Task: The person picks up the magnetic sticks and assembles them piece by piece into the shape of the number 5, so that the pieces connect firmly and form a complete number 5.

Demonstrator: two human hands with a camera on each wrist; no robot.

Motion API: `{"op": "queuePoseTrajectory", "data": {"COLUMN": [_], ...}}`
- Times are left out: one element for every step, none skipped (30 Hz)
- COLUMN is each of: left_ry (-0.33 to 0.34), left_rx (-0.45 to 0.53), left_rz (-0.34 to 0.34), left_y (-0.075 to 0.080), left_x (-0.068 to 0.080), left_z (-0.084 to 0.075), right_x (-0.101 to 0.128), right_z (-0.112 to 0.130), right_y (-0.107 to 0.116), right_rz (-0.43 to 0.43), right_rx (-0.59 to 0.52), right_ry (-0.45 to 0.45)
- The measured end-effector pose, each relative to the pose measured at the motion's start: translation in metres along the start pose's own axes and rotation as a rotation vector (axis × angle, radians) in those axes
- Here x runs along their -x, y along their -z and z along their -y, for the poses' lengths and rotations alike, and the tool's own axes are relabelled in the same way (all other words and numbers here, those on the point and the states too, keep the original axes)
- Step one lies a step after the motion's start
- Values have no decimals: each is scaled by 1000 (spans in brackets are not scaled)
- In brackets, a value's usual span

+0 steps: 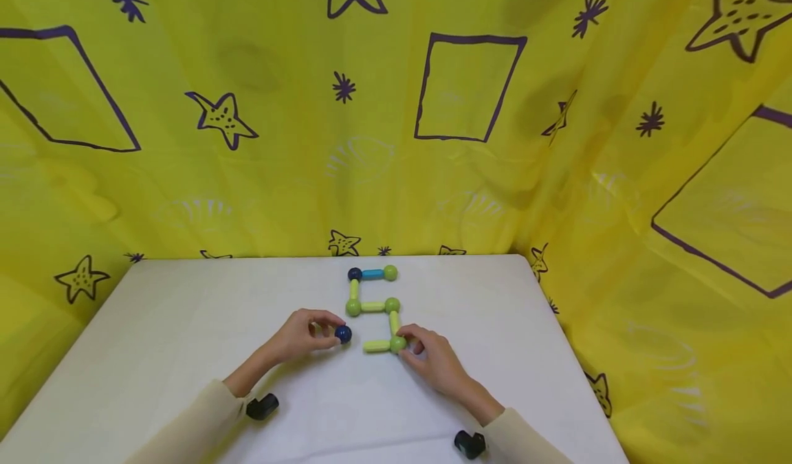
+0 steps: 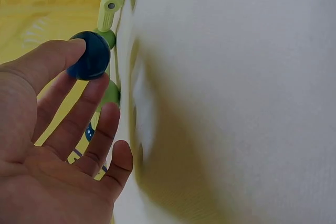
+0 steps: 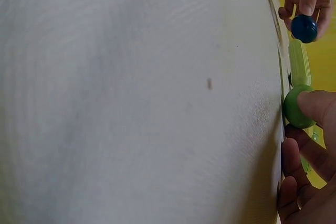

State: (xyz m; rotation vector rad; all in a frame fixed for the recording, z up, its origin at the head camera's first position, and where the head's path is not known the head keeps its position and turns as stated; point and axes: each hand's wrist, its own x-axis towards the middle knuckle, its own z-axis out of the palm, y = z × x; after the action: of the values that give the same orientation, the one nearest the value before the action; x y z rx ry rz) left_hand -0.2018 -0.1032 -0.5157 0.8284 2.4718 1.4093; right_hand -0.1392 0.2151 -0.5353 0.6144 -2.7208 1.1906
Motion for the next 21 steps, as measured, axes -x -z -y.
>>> {"op": "queuePoseTrajectory", "data": {"left_ry": [2,-2,-4,-2,4,7,10,9,14,16,17,16,14,11,8,3,0,-4,-8,-12,-13], "left_rx": [-2,-5,-6,-7,-6,-5,-3,-3,-3,-5,-8,-12,-15,-21,-27,-33,-37,-41,-44,-48,-50], "left_rz": [2,3,5,6,9,11,12,13,14,16,18,19,21,23,25,27,28,31,32,33,34], "left_y": [-1,-2,-2,-3,-4,-4,-5,-5,-6,-7,-7,-8,-8,-9,-9,-10,-11,-12,-13,-14,-15], "left_x": [1,2,2,3,3,4,4,4,4,5,5,5,5,5,5,5,5,5,5,5,4], "left_z": [0,1,1,1,1,2,2,2,2,2,1,1,0,-1,-2,-3,-3,-4,-4,-4,-4], "right_x": [0,0,0,0,-1,-1,-1,-2,-2,-2,-2,-2,-1,-1,-1,-1,-1,-1,-1,-1,-1], "right_z": [0,0,-1,-1,-1,-1,-1,-1,-1,-1,-1,-2,-2,-2,-2,-2,-2,-2,-2,-2,-1], "right_y": [0,0,1,1,1,1,1,1,1,1,1,1,1,1,1,1,1,1,1,2,2], "right_rz": [4,7,11,14,17,20,21,22,23,23,23,24,25,26,26,27,26,26,25,25,25], "right_rx": [3,3,3,3,3,2,2,1,1,1,1,3,3,3,5,4,2,2,1,2,2], "right_ry": [-5,-8,-13,-15,-16,-21,-22,-23,-24,-23,-25,-25,-23,-21,-21,-20,-19,-18,-20,-20,-20]}}
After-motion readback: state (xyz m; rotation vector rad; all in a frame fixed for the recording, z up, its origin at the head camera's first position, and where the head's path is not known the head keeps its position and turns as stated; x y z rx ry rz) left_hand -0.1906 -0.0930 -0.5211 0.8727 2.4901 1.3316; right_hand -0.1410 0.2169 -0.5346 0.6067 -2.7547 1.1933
